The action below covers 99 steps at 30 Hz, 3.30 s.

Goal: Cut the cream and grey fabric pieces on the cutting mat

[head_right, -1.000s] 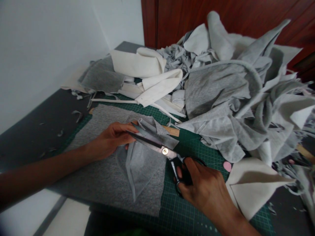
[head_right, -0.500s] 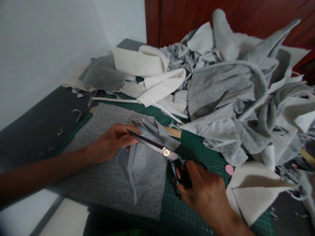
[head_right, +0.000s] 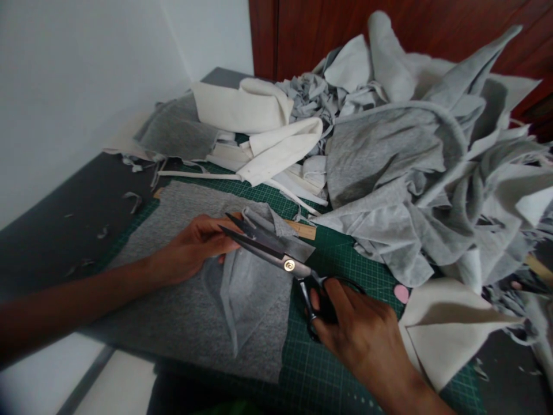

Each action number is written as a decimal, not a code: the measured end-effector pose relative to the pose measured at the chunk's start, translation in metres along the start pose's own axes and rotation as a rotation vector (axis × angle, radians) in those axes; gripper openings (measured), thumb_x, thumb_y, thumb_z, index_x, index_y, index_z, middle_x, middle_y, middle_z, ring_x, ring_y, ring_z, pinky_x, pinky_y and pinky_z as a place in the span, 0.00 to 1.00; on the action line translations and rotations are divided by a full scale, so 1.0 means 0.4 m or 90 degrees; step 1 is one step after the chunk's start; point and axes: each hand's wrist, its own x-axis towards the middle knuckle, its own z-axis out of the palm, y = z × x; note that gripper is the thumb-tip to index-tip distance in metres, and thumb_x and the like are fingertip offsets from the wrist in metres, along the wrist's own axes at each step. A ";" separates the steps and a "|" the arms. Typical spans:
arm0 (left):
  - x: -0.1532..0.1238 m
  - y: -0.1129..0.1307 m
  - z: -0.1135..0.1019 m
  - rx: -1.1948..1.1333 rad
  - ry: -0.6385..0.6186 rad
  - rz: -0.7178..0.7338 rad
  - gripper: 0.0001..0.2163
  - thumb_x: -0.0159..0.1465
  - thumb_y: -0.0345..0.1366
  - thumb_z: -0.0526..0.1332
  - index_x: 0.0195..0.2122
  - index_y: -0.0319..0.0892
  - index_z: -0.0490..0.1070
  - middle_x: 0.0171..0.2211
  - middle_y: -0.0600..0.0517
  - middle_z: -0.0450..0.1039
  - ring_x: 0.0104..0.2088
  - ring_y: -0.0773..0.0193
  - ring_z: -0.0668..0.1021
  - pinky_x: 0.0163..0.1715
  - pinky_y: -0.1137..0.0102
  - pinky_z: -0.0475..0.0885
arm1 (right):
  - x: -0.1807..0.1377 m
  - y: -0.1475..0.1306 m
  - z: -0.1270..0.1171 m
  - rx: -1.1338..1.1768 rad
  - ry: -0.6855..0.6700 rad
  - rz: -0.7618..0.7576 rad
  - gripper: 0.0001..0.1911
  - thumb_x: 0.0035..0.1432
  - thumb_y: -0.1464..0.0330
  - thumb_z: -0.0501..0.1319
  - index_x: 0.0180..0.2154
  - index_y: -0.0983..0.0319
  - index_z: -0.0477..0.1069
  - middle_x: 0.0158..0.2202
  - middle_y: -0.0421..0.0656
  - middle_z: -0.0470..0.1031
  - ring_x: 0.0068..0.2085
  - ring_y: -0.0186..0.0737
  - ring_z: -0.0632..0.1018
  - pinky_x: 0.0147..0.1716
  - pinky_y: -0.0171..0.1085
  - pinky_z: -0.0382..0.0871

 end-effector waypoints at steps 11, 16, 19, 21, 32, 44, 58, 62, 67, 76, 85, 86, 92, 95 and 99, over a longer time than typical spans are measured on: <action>0.005 0.015 0.001 0.054 -0.018 0.033 0.04 0.57 0.34 0.68 0.30 0.40 0.79 0.30 0.54 0.68 0.26 0.73 0.68 0.18 0.82 0.66 | -0.019 0.006 0.005 0.044 -0.051 0.030 0.08 0.63 0.68 0.49 0.33 0.60 0.65 0.22 0.36 0.71 0.18 0.31 0.73 0.19 0.32 0.61; 0.003 0.008 0.000 0.052 -0.027 0.038 0.06 0.59 0.34 0.67 0.28 0.38 0.78 0.30 0.54 0.69 0.25 0.74 0.68 0.18 0.83 0.66 | -0.015 0.007 -0.001 0.066 -0.035 0.025 0.09 0.64 0.69 0.50 0.31 0.60 0.65 0.19 0.35 0.69 0.16 0.31 0.71 0.18 0.32 0.58; -0.001 0.007 0.005 0.016 -0.020 0.001 0.07 0.60 0.37 0.67 0.31 0.38 0.77 0.27 0.56 0.67 0.23 0.74 0.69 0.17 0.81 0.68 | -0.008 0.008 -0.003 0.083 -0.028 0.052 0.09 0.62 0.69 0.51 0.29 0.59 0.65 0.18 0.35 0.69 0.15 0.31 0.71 0.17 0.31 0.59; -0.002 0.013 0.012 0.004 -0.014 -0.036 0.08 0.61 0.38 0.66 0.33 0.39 0.75 0.25 0.57 0.66 0.20 0.74 0.69 0.16 0.80 0.69 | -0.004 0.012 -0.004 0.094 -0.022 0.078 0.09 0.60 0.69 0.51 0.28 0.59 0.64 0.17 0.35 0.70 0.15 0.31 0.71 0.17 0.30 0.59; 0.000 0.019 0.013 0.024 0.064 -0.058 0.05 0.56 0.34 0.68 0.29 0.39 0.75 0.25 0.56 0.72 0.25 0.73 0.73 0.24 0.79 0.68 | -0.004 0.002 0.004 0.137 -0.037 0.088 0.05 0.54 0.70 0.53 0.26 0.58 0.63 0.15 0.33 0.67 0.14 0.29 0.71 0.16 0.29 0.59; -0.006 0.026 0.016 -0.020 0.055 -0.057 0.05 0.55 0.35 0.69 0.27 0.40 0.76 0.21 0.57 0.69 0.23 0.73 0.70 0.22 0.80 0.67 | -0.003 -0.008 0.005 0.128 -0.050 0.085 0.03 0.51 0.71 0.53 0.27 0.58 0.62 0.16 0.33 0.67 0.15 0.31 0.71 0.15 0.29 0.59; -0.002 0.021 0.013 -0.006 0.065 -0.049 0.09 0.53 0.37 0.71 0.22 0.39 0.77 0.32 0.52 0.76 0.26 0.72 0.73 0.22 0.80 0.70 | -0.012 -0.002 0.011 0.092 -0.047 0.063 0.04 0.55 0.69 0.53 0.28 0.58 0.63 0.18 0.35 0.69 0.16 0.32 0.72 0.16 0.30 0.60; -0.002 0.022 0.010 0.011 0.065 -0.046 0.09 0.54 0.38 0.70 0.21 0.38 0.77 0.32 0.52 0.76 0.28 0.71 0.74 0.23 0.79 0.71 | -0.005 -0.007 0.006 0.104 -0.039 0.062 0.06 0.56 0.70 0.52 0.28 0.59 0.64 0.17 0.35 0.69 0.15 0.31 0.71 0.15 0.30 0.59; -0.002 0.022 0.011 0.028 0.060 -0.053 0.07 0.55 0.37 0.69 0.27 0.39 0.79 0.28 0.53 0.74 0.26 0.71 0.73 0.21 0.81 0.70 | -0.007 -0.006 0.005 0.107 -0.051 0.063 0.05 0.55 0.71 0.53 0.28 0.59 0.64 0.18 0.36 0.69 0.16 0.32 0.71 0.17 0.31 0.59; 0.004 0.011 0.012 -0.014 0.046 -0.063 0.06 0.57 0.36 0.69 0.27 0.40 0.80 0.32 0.53 0.76 0.27 0.73 0.73 0.21 0.82 0.70 | -0.021 0.001 0.013 0.087 -0.084 0.086 0.03 0.58 0.70 0.52 0.31 0.59 0.64 0.21 0.35 0.68 0.17 0.32 0.71 0.17 0.31 0.58; 0.003 0.017 0.011 -0.036 0.013 -0.063 0.09 0.60 0.37 0.68 0.25 0.39 0.78 0.24 0.55 0.73 0.25 0.74 0.73 0.23 0.81 0.71 | -0.017 -0.002 0.005 0.116 -0.080 0.079 0.04 0.56 0.72 0.52 0.30 0.59 0.64 0.19 0.34 0.67 0.15 0.30 0.69 0.16 0.30 0.57; 0.003 0.017 0.012 -0.032 0.015 -0.064 0.09 0.60 0.37 0.68 0.26 0.39 0.78 0.25 0.55 0.73 0.25 0.73 0.73 0.23 0.81 0.71 | -0.016 -0.003 0.006 0.116 -0.078 0.083 0.04 0.56 0.72 0.53 0.30 0.59 0.64 0.19 0.34 0.67 0.15 0.30 0.69 0.16 0.30 0.57; 0.002 0.018 0.015 -0.022 0.039 -0.068 0.08 0.59 0.37 0.67 0.27 0.39 0.78 0.24 0.56 0.71 0.25 0.74 0.71 0.23 0.82 0.70 | -0.005 -0.007 0.012 0.139 -0.053 0.081 0.04 0.55 0.72 0.52 0.29 0.59 0.63 0.17 0.33 0.67 0.15 0.29 0.72 0.15 0.27 0.59; 0.002 0.021 0.014 -0.024 0.053 -0.065 0.07 0.58 0.37 0.68 0.28 0.39 0.78 0.25 0.56 0.72 0.26 0.73 0.72 0.24 0.81 0.71 | 0.001 -0.010 0.009 0.134 -0.020 0.067 0.06 0.57 0.71 0.51 0.29 0.59 0.62 0.17 0.32 0.67 0.14 0.28 0.71 0.15 0.27 0.59; 0.000 0.030 0.013 -0.028 0.078 -0.065 0.06 0.55 0.37 0.68 0.30 0.39 0.78 0.25 0.56 0.71 0.24 0.74 0.71 0.23 0.81 0.69 | 0.002 -0.011 0.008 0.134 -0.021 0.081 0.05 0.56 0.71 0.52 0.28 0.58 0.62 0.17 0.32 0.67 0.15 0.29 0.72 0.16 0.27 0.60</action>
